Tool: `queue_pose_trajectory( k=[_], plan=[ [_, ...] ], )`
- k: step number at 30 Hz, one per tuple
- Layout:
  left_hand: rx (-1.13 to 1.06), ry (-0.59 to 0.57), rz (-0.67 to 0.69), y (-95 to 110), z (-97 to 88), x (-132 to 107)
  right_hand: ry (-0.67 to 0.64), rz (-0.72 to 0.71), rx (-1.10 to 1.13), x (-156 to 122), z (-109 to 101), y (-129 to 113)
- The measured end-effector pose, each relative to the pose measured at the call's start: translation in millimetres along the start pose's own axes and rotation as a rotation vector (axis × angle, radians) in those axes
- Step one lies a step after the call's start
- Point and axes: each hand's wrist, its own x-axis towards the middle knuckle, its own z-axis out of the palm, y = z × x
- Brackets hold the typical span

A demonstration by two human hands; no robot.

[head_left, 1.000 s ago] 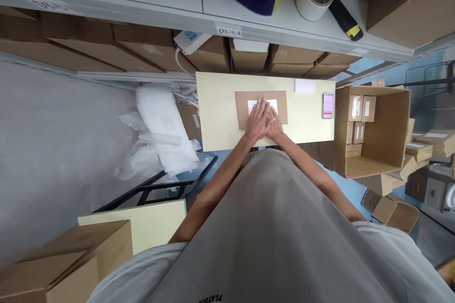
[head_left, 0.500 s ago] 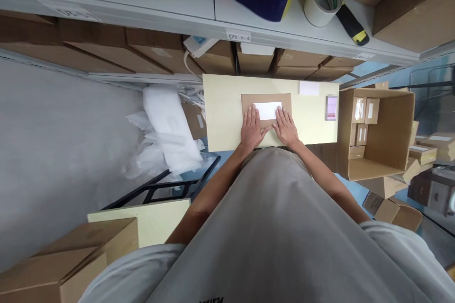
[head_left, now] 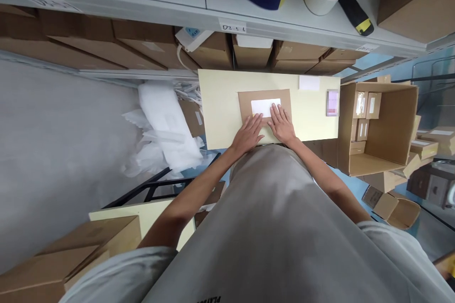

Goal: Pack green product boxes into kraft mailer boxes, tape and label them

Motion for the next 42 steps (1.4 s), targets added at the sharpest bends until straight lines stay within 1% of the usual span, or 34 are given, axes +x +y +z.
queue_pose_trajectory(
  k=[2,4,7,12,15,17,19,22,24,29,31,34,36,38,40,42],
  plan=[
    [-0.017,-0.014,0.011,10.0,3.6,7.8,-0.010,-0.023,0.000,11.7,0.3,-6.3],
    [-0.036,-0.006,-0.014,18.4,8.2,13.5,-0.014,-0.040,-0.004,19.2,-0.2,-9.1],
    [-0.059,0.020,-0.070,22.5,12.2,13.0,-0.003,-0.034,-0.029,21.2,-2.3,-5.1],
    [-0.051,0.102,-0.211,15.2,5.6,-3.7,0.070,0.084,-0.085,7.0,-9.0,16.0],
    [-0.037,0.096,-0.233,14.5,0.7,-9.1,0.084,0.092,-0.109,-9.2,-11.6,24.1],
    [-0.028,0.080,-0.227,17.8,0.7,-7.5,0.065,0.067,-0.124,-19.3,-8.8,20.9],
    [-0.024,0.072,-0.236,23.8,3.5,-2.0,0.035,0.037,-0.141,-25.1,-2.3,10.8],
    [-0.032,0.067,-0.279,33.6,8.2,7.5,0.002,0.002,-0.158,-25.3,8.4,-6.5],
    [-0.031,0.067,-0.297,36.2,7.9,9.0,-0.004,-0.006,-0.158,-24.9,10.6,-10.9],
    [-0.006,0.093,-0.288,24.9,-3.8,-7.1,0.037,0.103,-0.148,-33.0,-2.2,1.5],
    [-0.012,0.115,-0.272,21.8,-7.0,-10.7,0.050,0.104,-0.110,-28.5,-8.0,3.4],
    [-0.030,0.152,-0.255,24.6,-9.2,-4.9,0.057,0.075,-0.040,-4.0,-13.1,-2.2],
    [-0.043,0.165,-0.245,26.8,-11.4,1.0,0.062,0.095,-0.008,16.1,-15.4,-6.1],
    [-0.056,0.164,-0.238,23.6,-15.4,1.7,0.082,0.133,0.025,28.4,-17.6,-4.7],
    [-0.069,0.161,-0.264,13.0,-19.4,-5.8,0.126,0.170,0.088,26.3,-19.1,4.2],
    [-0.099,0.173,-0.348,-3.5,-20.2,-19.9,0.195,0.233,0.200,10.2,-19.2,19.3]
  ],
)
